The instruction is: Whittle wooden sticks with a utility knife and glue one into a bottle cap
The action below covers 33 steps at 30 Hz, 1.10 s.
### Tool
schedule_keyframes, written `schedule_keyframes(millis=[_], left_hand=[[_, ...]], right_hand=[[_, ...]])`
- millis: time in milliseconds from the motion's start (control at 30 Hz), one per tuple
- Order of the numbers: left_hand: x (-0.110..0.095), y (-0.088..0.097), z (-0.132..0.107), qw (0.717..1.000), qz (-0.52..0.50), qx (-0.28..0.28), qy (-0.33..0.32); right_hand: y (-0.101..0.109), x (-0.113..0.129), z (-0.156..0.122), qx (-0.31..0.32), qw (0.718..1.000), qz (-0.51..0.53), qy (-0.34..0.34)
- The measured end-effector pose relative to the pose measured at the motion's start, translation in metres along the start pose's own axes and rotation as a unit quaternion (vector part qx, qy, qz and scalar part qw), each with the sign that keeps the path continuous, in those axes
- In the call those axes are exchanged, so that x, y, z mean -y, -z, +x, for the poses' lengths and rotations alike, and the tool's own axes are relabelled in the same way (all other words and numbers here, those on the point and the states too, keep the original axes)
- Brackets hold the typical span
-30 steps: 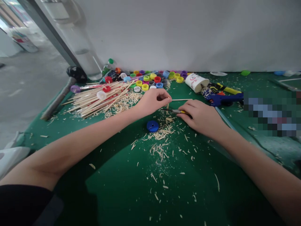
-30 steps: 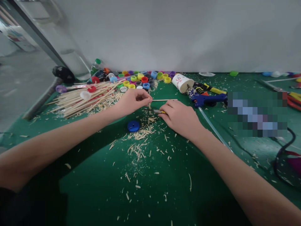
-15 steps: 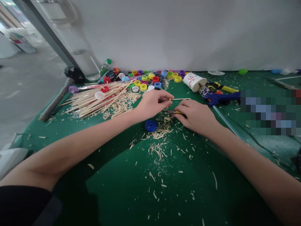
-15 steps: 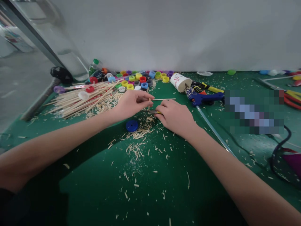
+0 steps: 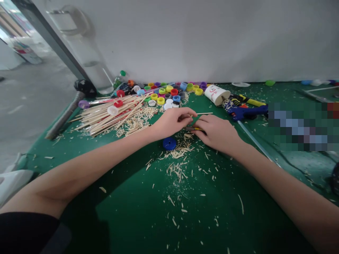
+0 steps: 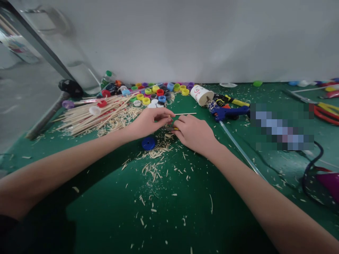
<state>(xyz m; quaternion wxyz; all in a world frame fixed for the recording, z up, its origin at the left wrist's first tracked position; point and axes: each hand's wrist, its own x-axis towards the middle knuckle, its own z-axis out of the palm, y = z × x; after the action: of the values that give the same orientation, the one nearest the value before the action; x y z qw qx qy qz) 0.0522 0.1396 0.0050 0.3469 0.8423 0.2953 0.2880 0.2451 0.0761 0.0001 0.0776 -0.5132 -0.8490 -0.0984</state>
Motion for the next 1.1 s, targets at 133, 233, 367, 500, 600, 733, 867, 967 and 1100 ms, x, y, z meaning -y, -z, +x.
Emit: schedule_keyframes(millis=[133,233,367,500,600,733,867,967,1100], left_hand=[[0.004,0.002,0.002,0.999,-0.002,-0.04,0.033],[0.005,0.004,0.003,0.996,0.003,-0.069,0.056],[0.006,0.005,0.004,0.994,-0.005,-0.073,0.081],[0.007,0.005,0.005,0.997,-0.033,-0.036,0.063],[0.005,0.005,0.005,0.999,-0.019,-0.008,0.033],[0.001,0.006,0.006,1.0,0.011,0.028,0.002],[0.003,0.007,0.006,1.0,0.009,0.021,0.002],[0.008,0.006,0.005,1.0,0.003,-0.007,0.021],[0.009,0.006,0.004,0.998,0.009,-0.038,0.042]], right_hand=[[0.002,-0.001,-0.005,-0.046,0.999,0.019,-0.017],[0.002,-0.002,-0.008,-0.054,0.998,0.009,-0.019],[0.0,-0.003,-0.007,-0.049,0.999,-0.009,-0.011],[-0.002,0.0,-0.004,-0.024,0.999,-0.034,-0.006],[-0.003,0.001,-0.001,-0.008,0.999,-0.044,-0.004],[-0.002,-0.001,0.003,0.013,1.0,-0.019,-0.009],[0.0,-0.001,0.001,0.014,1.0,-0.009,-0.003],[-0.002,0.001,-0.005,-0.029,0.999,-0.028,0.003],[-0.004,0.0,-0.009,-0.056,0.998,-0.035,0.012]])
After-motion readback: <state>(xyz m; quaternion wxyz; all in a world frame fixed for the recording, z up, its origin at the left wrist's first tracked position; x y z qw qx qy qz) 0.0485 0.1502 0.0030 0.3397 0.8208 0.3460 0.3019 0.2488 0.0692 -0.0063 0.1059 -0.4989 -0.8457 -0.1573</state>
